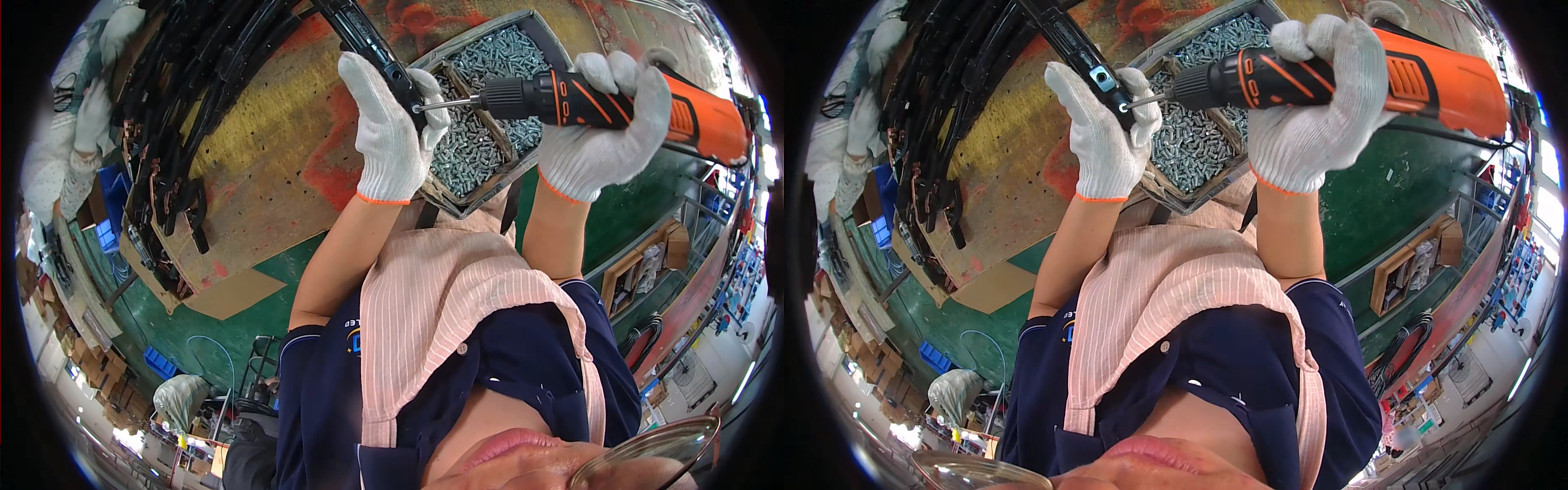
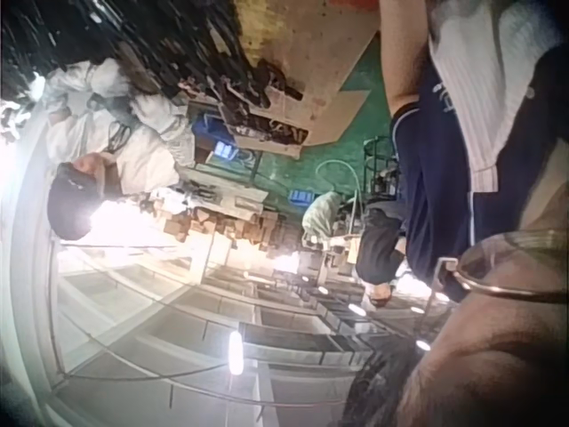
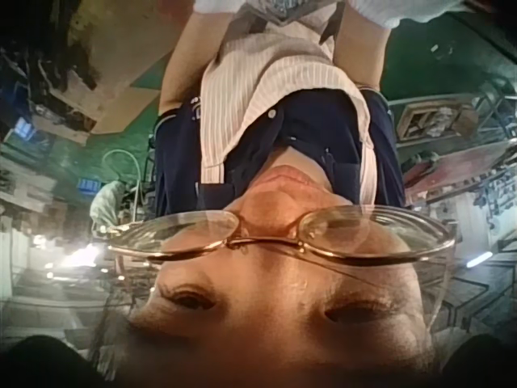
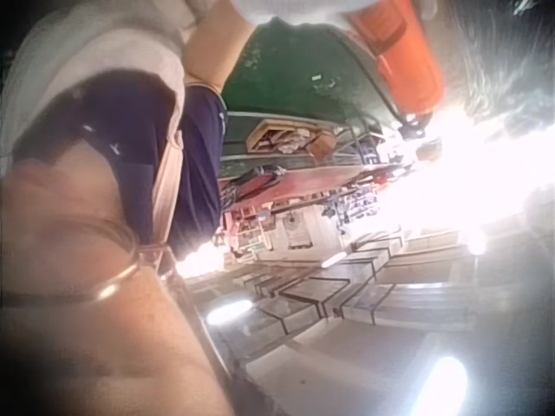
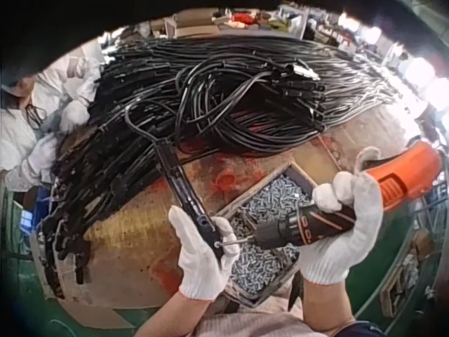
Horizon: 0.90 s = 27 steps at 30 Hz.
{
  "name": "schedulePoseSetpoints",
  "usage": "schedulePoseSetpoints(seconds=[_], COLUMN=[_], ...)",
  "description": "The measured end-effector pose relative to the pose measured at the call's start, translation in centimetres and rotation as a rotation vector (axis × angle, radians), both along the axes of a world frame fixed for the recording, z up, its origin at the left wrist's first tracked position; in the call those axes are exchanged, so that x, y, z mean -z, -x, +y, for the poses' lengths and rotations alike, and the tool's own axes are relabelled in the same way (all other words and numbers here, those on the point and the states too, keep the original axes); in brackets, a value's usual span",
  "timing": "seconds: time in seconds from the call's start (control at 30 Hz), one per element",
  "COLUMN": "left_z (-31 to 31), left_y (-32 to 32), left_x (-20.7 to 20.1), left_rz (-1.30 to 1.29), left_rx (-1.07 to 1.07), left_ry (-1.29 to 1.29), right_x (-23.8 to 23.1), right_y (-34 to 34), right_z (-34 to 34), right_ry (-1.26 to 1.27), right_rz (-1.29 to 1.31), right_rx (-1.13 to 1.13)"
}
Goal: Secure screws into the connector heads of cables using an electric screwdriver.
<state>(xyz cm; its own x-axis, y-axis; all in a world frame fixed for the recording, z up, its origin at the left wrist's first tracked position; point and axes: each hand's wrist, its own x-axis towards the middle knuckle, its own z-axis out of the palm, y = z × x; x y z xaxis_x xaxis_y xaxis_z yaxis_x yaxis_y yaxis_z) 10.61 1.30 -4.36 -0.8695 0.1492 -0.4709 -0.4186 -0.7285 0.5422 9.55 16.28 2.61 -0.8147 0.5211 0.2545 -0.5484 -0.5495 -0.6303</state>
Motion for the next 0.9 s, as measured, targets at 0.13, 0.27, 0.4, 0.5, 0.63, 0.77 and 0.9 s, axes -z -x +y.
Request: schedulePoseSetpoints(seconds=[0.13, 0.27, 0.4, 0.5, 0.63, 0.77, 0.9], left_z=[0.7, 1.3, 1.2, 1.1, 0.9, 0.9, 1.0], left_y=[0.2, 0.2, 0.1, 0.1, 0.1, 0.0, 0.1], left_x=[-0.3, -0.9, -0.7, -0.6, -0.6, -1.6, -1.7], left_rz=[-0.064, -0.144, -0.136, -0.134, -0.155, -0.128, -0.254], left_rx=[-0.037, -0.085, -0.066, -0.037, -0.041, -0.089, -0.149], left_ry=[0.058, 0.096, 0.131, 0.074, 0.101, 0.048, 0.073], right_x=[-2.2, -1.7, -2.6, -2.5, -2.8, -3.3, -2.1], right_y=[-1.5, -2.0, -2.3, -1.6, -1.0, -1.0, -0.3], right_z=[-2.0, -4.2, -3.7, -3.7, -3.8, -3.5, -1.9], right_ry=[-0.218, -0.6, -0.328, -0.433, -0.643, -0.84, -0.573], right_rz=[0.007, -0.083, -0.044, 0.06, 0.05, 0.036, -0.17], right_rx=[0.055, 0.536, 0.107, 0.059, -0.011, -0.051, -0.11])
